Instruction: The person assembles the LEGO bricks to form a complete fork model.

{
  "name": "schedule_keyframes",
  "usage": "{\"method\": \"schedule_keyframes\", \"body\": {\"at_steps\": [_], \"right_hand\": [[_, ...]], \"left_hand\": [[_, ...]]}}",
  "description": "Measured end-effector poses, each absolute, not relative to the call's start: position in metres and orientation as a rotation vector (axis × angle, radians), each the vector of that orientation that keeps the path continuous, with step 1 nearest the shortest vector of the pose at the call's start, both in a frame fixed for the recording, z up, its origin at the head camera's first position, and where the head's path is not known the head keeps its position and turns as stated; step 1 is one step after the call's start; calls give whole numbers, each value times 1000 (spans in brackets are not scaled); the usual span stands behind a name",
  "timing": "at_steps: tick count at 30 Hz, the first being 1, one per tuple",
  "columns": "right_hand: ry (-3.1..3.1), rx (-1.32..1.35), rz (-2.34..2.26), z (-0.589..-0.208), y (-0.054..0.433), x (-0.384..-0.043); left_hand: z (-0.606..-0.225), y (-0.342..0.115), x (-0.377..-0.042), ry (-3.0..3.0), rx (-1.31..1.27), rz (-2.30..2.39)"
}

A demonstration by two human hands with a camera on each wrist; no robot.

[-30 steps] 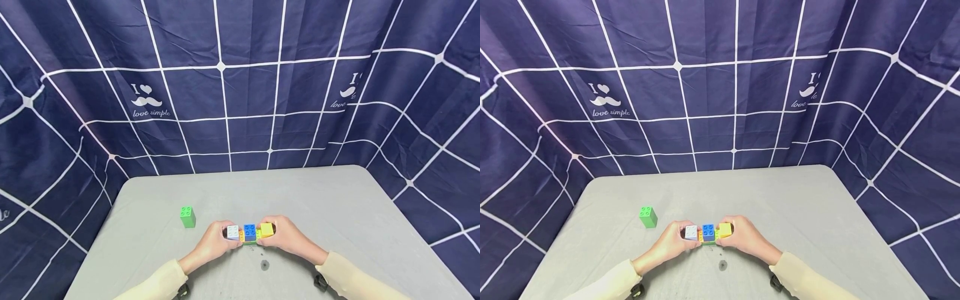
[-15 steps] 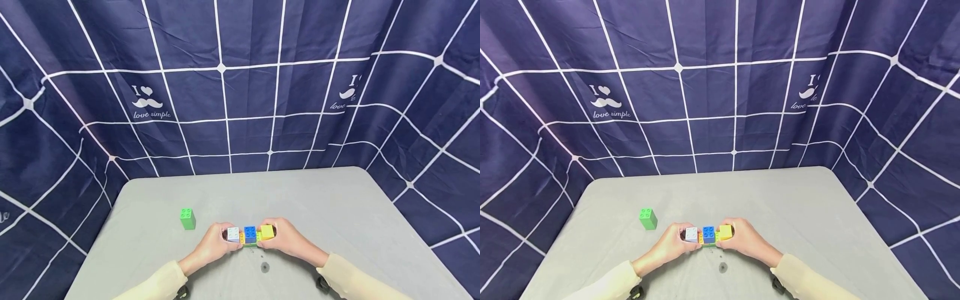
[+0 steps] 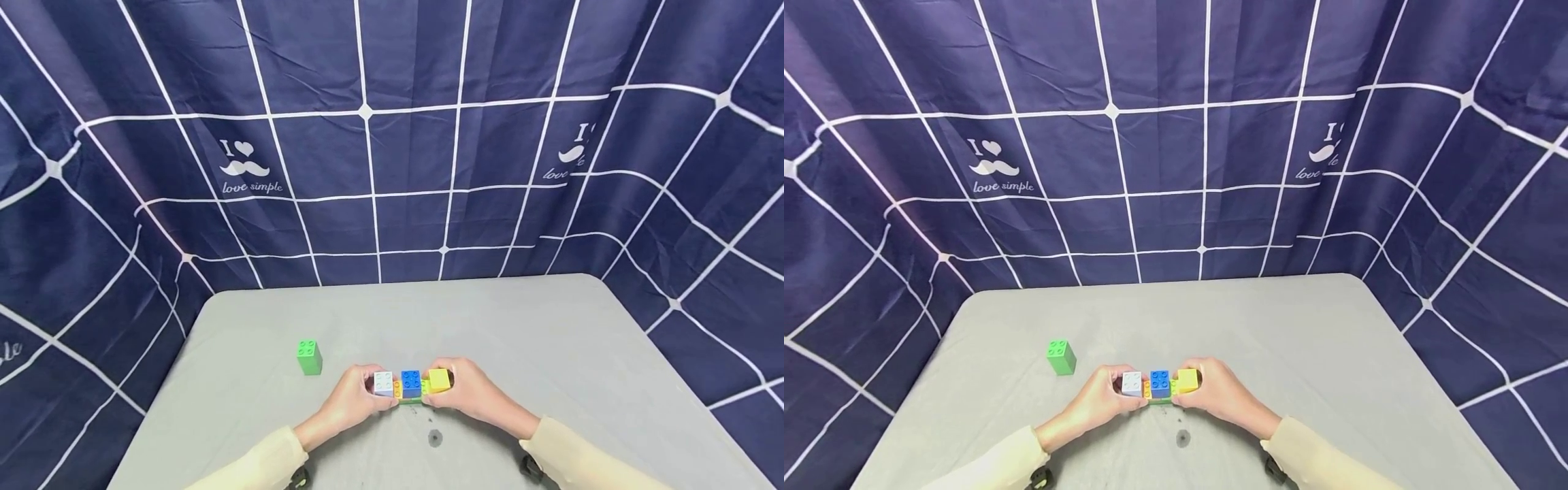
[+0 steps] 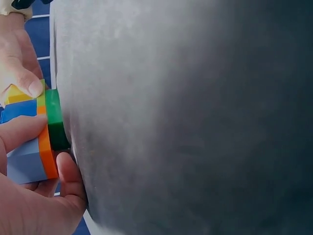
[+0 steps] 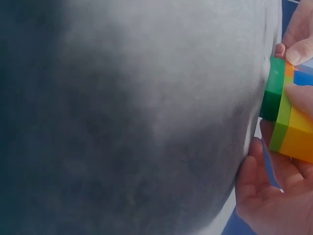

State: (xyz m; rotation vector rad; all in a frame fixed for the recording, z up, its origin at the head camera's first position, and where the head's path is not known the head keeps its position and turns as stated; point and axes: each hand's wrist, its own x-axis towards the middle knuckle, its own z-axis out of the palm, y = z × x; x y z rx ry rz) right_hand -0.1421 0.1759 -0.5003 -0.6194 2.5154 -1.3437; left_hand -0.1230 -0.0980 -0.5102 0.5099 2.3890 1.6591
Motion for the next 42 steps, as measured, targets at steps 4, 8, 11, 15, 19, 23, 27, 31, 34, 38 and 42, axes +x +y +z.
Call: {"method": "schedule_keyframes", "body": {"at_steps": [4,8,11,15,19,23,27,31,34,38,42], "right_hand": [[2524,-630,-1319,-499,174,-142],[2516,-629,-1314,-497,169,-142],[2516,-634,-1329,-495,167,-141],[2528,-645,-1333,-494,168,-140],[2542,-634,-1312,-492,170,-139],[2559,-630,-1294,-490,173,-140],[2563,-625,-1286,-489,175,-140],[2563,-607,-1271,-489,177,-139],[2562,-598,-1263,-488,176,-139],[2560,-596,-1272,-488,176,-138],[2548,-601,-1288,-489,176,-140]], "left_hand": [[-512,-99,-121,2398,486,1655],[-512,-103,-120,2420,466,1619],[-513,-105,-119,2439,454,1603],[-514,-106,-117,2450,448,1583],[-512,-106,-114,2438,465,1565],[-509,-108,-110,2412,438,1595],[-509,-112,-105,2387,382,1669],[-510,-119,-99,2367,356,1750],[-510,-124,-94,2363,325,1786],[-509,-132,-87,2373,258,1808],[-506,-140,-83,2353,177,1848]]}}
